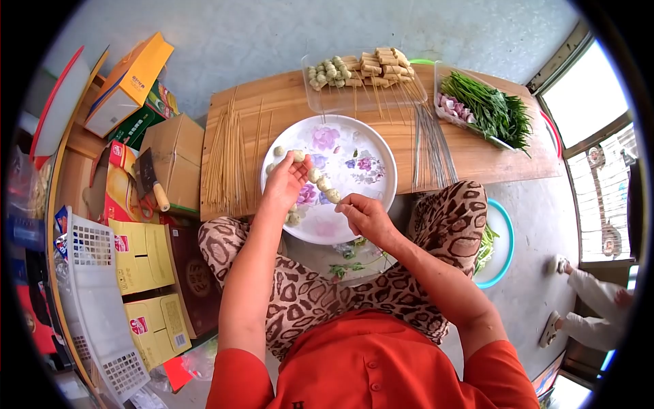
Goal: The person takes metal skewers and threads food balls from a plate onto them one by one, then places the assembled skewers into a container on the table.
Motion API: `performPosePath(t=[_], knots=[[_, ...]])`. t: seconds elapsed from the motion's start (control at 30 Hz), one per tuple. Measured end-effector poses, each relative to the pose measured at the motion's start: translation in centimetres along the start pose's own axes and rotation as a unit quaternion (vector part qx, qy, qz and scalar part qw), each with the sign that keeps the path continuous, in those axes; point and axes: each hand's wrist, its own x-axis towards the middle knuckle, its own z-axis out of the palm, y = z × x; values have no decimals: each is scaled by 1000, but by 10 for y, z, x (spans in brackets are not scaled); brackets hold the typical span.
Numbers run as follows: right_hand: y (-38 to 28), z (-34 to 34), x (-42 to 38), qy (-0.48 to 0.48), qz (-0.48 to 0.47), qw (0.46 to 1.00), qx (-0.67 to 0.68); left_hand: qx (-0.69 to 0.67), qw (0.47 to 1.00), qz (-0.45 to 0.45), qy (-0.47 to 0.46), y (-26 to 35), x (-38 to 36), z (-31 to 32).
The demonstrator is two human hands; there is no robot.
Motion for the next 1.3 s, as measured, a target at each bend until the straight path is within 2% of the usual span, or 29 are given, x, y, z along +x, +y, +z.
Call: performPosePath(t=[0.53,1.23,1.3], knots=[[-1,3,2,13,-7,1000,-7,-28,1000,1,8,-4,-1,6],[-1,5,8,39,-1,999,-10,-43,998,18,-43,-10,-7,18],[-5,5,8,49,2,999,1,-10,998,15,-57,-11,-10,21]])
